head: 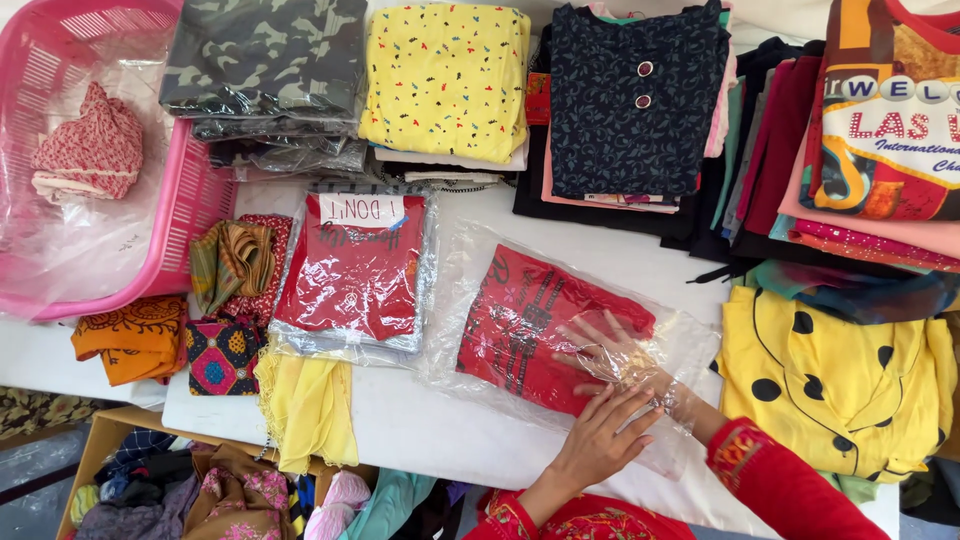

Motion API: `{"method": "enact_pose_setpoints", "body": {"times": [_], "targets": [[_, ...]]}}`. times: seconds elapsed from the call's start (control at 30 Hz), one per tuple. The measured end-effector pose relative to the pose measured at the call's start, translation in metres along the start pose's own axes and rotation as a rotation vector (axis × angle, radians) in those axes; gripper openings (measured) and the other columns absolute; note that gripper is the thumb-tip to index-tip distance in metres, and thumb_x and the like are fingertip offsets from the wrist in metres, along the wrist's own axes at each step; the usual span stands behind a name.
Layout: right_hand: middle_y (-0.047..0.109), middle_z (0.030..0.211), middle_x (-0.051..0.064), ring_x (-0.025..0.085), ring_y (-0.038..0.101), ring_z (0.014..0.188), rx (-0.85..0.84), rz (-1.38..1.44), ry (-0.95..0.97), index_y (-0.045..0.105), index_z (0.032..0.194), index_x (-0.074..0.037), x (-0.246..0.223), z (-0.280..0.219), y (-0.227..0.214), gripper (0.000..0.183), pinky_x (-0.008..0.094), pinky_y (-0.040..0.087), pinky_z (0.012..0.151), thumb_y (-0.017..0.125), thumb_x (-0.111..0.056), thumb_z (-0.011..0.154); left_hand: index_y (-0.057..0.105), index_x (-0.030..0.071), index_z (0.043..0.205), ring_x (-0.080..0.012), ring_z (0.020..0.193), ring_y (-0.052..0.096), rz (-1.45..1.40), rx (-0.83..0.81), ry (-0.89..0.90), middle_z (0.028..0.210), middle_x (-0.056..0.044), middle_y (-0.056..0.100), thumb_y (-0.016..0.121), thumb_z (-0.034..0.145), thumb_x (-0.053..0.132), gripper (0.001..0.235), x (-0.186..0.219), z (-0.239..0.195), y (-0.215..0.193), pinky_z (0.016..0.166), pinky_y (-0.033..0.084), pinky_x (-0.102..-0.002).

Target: The person folds various shirts and places them into clear plastic bags on a white table. They handle a red shirt, a dark patterned shirt, and a striped shirt, folding each one before inserting it into a bag and sealing it.

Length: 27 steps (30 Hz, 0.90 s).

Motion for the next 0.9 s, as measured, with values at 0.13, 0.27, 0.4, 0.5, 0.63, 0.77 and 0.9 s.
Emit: {"method": "enact_pose_setpoints", "body": {"times": [0.13,0.27,0.4,0.5,0.63,0.77,0.9], "targets": [[0.023,0.165,0.006,0.036,0.021,0.148,0.004,0.290,-0.006,0.048,0.147,-0.026,0.020,0.042,-0.025,0.094,0.062,0.012,0.116,0.052,-0.084,0.073,0.055,0.014,0.154,-0.0267,0.151,0.048,0.004,-0.034,-0.005,0.162,-0.009,0.050,0.066,0.106,0.033,0.053,0.000,0.000,0.000,0.128,0.035,-0.048],[0.015,0.169,0.007,0.039,0.013,0.154,-0.578,0.300,0.125,0.038,0.157,-0.030,0.031,0.027,0.030,0.103,0.062,0.007,0.120,0.057,-0.085,0.072,0.050,0.012,0.157,-0.0341,0.152,0.040,-0.036,0.002,-0.067,0.166,-0.015,0.042,0.061,0.105,0.040,0.060,-0.015,-0.017,-0.006,0.127,0.027,-0.053],[0.033,0.169,0.000,0.027,0.029,0.162,-0.476,0.534,0.388,0.052,0.153,-0.031,0.028,0.011,0.078,0.075,0.050,0.017,0.140,0.043,-0.079,0.095,0.050,0.021,0.157,-0.0276,0.159,0.038,-0.084,0.307,-0.332,0.165,-0.002,0.046,0.051,0.108,0.041,0.053,-0.057,-0.046,-0.033,0.133,0.025,-0.052],[0.020,0.171,0.011,0.035,0.018,0.157,-0.210,0.555,0.252,0.052,0.157,-0.018,0.013,0.052,0.043,0.088,0.062,0.009,0.126,0.057,-0.075,0.091,0.034,0.013,0.163,-0.0377,0.162,0.018,0.050,0.285,-0.510,0.172,-0.014,0.028,0.042,0.110,0.041,0.062,-0.075,-0.045,-0.059,0.129,0.012,-0.058],[0.013,0.169,0.009,0.040,0.006,0.155,-0.427,0.495,0.224,0.055,0.144,-0.027,-0.001,0.081,0.039,0.089,0.069,0.000,0.120,0.065,-0.081,0.074,0.033,0.012,0.163,-0.0398,0.159,0.016,0.134,0.135,-0.517,0.172,-0.015,0.024,0.046,0.106,0.046,0.067,-0.078,-0.039,-0.062,0.126,0.009,-0.060],[0.007,0.172,0.008,0.045,-0.001,0.155,-0.518,0.204,0.075,0.035,0.155,-0.037,-0.008,0.110,0.053,0.103,0.073,0.000,0.117,0.070,-0.079,0.068,0.034,0.011,0.162,-0.0424,0.157,0.014,0.179,0.095,-0.496,0.170,-0.017,0.022,0.051,0.104,0.048,0.070,-0.080,-0.042,-0.053,0.123,0.005,-0.064],[-0.001,0.171,0.008,0.046,-0.007,0.153,-0.759,0.283,0.213,0.015,0.160,-0.039,-0.001,0.137,0.046,0.114,0.077,0.000,0.118,0.071,-0.080,0.070,0.034,0.010,0.161,-0.0437,0.157,0.014,0.189,0.129,-0.466,0.169,-0.018,0.024,0.057,0.103,0.044,0.071,-0.083,-0.037,-0.048,0.123,0.003,-0.067]]}}
Point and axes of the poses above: each hand's wrist, its own z-axis towards the middle knuckle, its own y-axis out of the palm, x = y × z, the point moved 4 cm from there along z, towards the middle knuckle
